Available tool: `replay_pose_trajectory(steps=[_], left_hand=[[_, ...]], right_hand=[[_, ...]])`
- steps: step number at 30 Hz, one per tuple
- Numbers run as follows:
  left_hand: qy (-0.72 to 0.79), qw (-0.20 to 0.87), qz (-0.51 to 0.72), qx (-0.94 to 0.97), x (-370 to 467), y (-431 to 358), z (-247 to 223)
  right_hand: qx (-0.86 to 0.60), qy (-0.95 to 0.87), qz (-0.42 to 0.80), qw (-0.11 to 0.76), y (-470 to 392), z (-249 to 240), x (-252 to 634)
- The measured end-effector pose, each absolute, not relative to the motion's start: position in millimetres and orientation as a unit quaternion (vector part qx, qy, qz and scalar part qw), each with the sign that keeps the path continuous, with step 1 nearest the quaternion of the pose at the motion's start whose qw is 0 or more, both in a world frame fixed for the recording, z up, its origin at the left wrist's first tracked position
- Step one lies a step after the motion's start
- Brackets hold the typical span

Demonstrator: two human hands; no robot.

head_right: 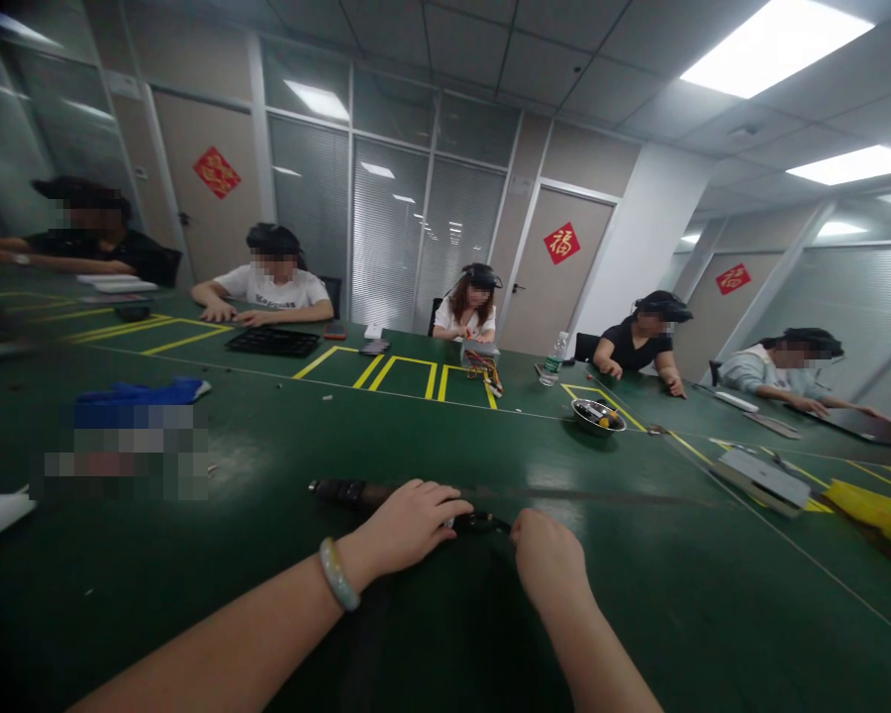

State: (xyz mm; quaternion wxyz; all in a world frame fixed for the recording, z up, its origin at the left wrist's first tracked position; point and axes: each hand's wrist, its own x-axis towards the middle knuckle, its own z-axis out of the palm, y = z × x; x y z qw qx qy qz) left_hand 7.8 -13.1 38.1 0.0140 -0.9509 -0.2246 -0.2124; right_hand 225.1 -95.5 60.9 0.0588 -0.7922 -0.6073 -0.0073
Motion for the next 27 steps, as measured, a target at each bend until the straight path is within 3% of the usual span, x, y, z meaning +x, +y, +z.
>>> replay_pose_trajectory(steps=[5,8,14,23,27], left_hand=[[-0.233,-0.004,-0.203,-0.951,-4.4,-5.5,45.5],[-0.247,-0.022,-0.193,-0.949,-16.9,1.9,51.0],[-0.268,-0.026,-0.163,-0.949,-19.6,0.1,57.6],[-0.322,0.037,-0.167,-0.931,4.2,-7.2,43.1],[-0.322,0.041,-0.167,-0.931,3.4,-5.2,42.6]], right_hand=[[-0.773,-0.595,-0.045,0.215,-80.8,54.8,226.3],[-0.735,-0.628,-0.009,0.255,-73.1,49.1,220.6],[-0.691,-0.686,0.096,0.209,-71.4,40.8,209.0],[-0.687,-0.712,0.072,0.129,-79.2,48.4,196.8],[-0.682,-0.716,0.061,0.132,-78.8,47.8,194.7]])
